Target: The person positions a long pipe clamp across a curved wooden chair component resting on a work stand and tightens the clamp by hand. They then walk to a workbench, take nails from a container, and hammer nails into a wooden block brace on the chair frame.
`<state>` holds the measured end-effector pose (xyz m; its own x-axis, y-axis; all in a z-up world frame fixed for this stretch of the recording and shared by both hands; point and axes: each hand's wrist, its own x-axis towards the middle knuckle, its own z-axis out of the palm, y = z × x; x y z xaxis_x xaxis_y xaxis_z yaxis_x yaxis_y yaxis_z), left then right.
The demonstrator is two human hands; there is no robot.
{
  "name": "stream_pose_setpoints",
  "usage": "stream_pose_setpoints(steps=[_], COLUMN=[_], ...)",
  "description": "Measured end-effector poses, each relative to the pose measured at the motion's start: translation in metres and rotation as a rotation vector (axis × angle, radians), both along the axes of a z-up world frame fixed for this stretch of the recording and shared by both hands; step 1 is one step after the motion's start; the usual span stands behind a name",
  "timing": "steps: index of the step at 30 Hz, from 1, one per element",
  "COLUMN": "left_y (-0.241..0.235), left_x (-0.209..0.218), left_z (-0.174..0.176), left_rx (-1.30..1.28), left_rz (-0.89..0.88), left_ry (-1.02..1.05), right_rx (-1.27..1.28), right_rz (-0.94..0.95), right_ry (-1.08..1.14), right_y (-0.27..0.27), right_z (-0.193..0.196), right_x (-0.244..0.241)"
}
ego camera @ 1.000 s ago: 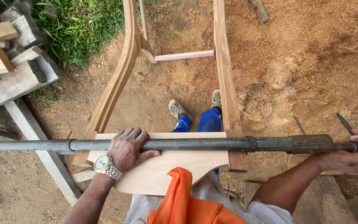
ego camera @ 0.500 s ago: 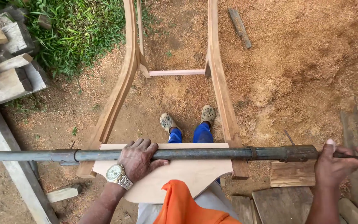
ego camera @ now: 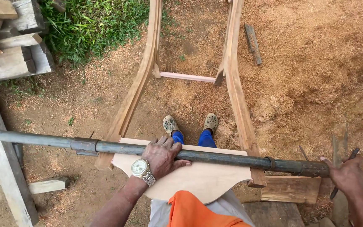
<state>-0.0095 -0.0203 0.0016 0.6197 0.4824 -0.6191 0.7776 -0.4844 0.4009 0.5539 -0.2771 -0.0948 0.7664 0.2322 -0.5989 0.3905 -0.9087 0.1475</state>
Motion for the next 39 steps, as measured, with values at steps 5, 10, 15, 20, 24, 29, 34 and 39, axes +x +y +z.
stream_pose_setpoints(steps=[5, 10, 15, 20, 24, 29, 34, 39], left_y=[0.002, 0.002, 0.000, 0.001, -0.001, -0.011, -0.035, -0.036], left_x=[-0.003, -0.009, -0.013, -0.014, -0.016, -0.021, -0.018, -0.016], left_z=[0.001, -0.006, -0.014, -0.015, -0.007, 0.010, 0.026, 0.043], left_rx=[-0.040, -0.069, -0.038, 0.022, 0.010, 0.001, 0.132, 0.078], left_rz=[0.031, 0.103, 0.060, 0.084, 0.087, 0.082, 0.191, 0.251], left_ry=[-0.009, -0.107, -0.161, -0.212, -0.216, -0.179, -0.136, -0.117], right_rx=[-0.379, -0.403, -0.534, -0.364, -0.259, 0.126, -0.409, -0.158], right_rz=[0.877, 1.384, 1.234, 1.315, 0.456, -0.150, 0.655, -0.056], right_ry=[0.171, 0.155, 0.177, -0.022, -0.009, -0.008, 0.216, 0.283], right_y=[-0.061, -0.055, -0.063, -0.075, -0.025, -0.027, -0.094, -0.014], right_z=[-0.062, -0.099, -0.097, -0.103, -0.015, 0.000, -0.077, 0.001], right_x=[0.088, 0.132, 0.141, 0.139, 0.031, 0.009, 0.106, 0.031])
